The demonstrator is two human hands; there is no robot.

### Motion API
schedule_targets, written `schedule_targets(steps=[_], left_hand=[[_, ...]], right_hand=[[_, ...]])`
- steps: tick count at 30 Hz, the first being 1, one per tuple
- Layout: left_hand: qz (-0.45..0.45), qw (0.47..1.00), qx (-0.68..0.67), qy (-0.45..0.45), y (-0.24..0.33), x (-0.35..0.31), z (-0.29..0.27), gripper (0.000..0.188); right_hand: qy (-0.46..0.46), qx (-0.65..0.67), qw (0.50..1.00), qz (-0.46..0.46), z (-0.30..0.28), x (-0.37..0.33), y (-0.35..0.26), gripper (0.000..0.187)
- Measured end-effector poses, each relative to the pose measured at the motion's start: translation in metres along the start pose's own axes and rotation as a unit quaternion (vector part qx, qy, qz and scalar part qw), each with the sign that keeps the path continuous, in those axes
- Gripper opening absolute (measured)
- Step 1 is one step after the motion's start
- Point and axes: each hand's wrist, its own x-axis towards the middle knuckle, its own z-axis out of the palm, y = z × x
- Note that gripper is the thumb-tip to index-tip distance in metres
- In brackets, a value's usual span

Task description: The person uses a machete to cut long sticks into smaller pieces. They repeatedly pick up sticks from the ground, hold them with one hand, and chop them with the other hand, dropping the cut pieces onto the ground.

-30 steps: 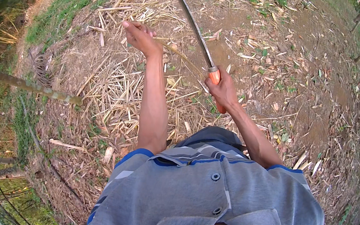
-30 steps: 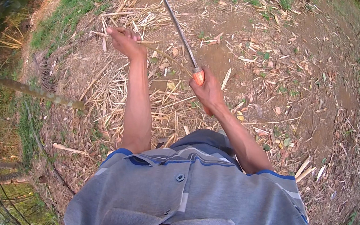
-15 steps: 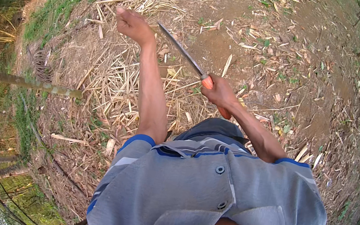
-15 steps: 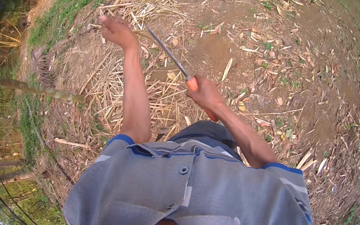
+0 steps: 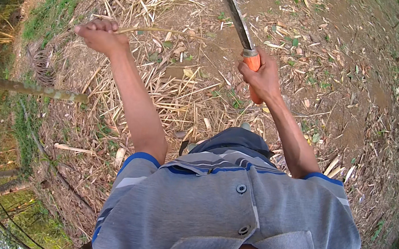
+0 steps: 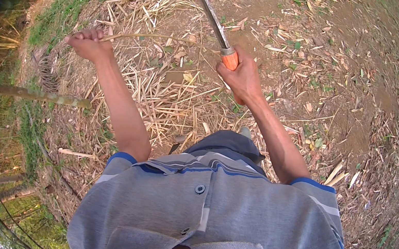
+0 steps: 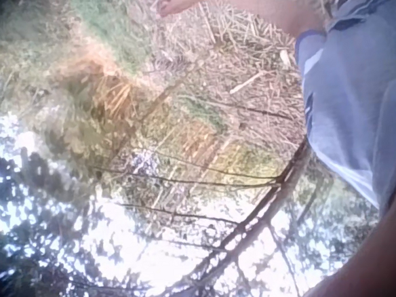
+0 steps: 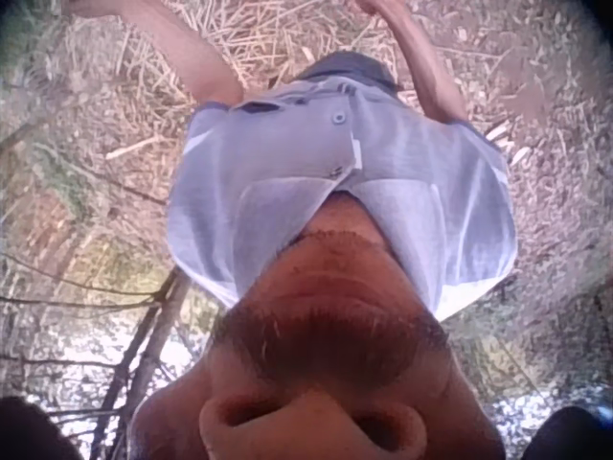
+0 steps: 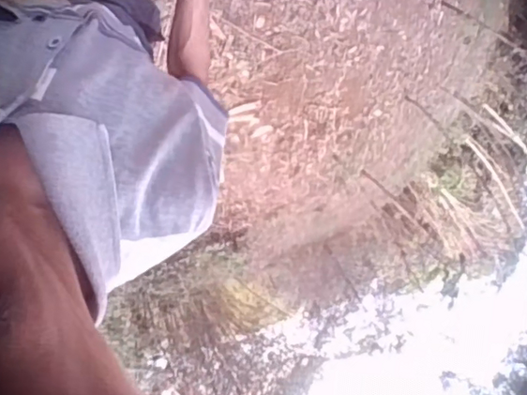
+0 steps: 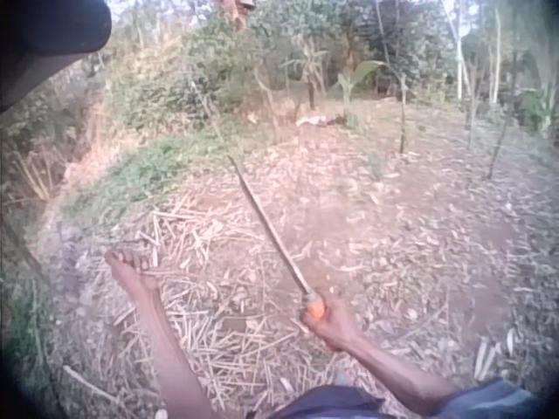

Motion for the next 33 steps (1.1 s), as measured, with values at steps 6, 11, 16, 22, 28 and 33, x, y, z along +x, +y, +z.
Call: schedule_targets(steps=[6,11,16,22,28,33], left_hand=[[-0.166,0.957,-0.199,-0.132,0.014,0.05,-0.051,0.053],[-0.208,0.928,-0.303,-0.056,0.006,0.039,-0.064,0.06],[-0.282,0.956,-0.064,-0.041,-0.041,-0.056,-0.091,0.064],[-0.318,0.943,-0.072,0.067,-0.055,-0.115,-0.051,0.048],[-0.151,0.976,0.033,0.155,-0.049,-0.086,-0.036,0.046],[-0.052,0.992,0.05,0.1,-0.046,-0.066,-0.034,0.051]], right_hand=[[-0.036,-0.005,0.997,-0.066,0.027,0.033,0.03,0.047],[-0.055,0.016,0.998,0.009,0.037,0.028,0.035,0.051],[0.016,-0.061,0.998,-0.026,0.054,0.029,0.034,0.046],[0.061,-0.124,0.989,-0.05,0.077,0.031,0.05,0.046],[0.094,-0.065,0.984,-0.136,0.071,0.021,0.046,0.04],[-0.044,0.05,0.998,-0.023,0.023,-0.002,-0.004,0.034]])
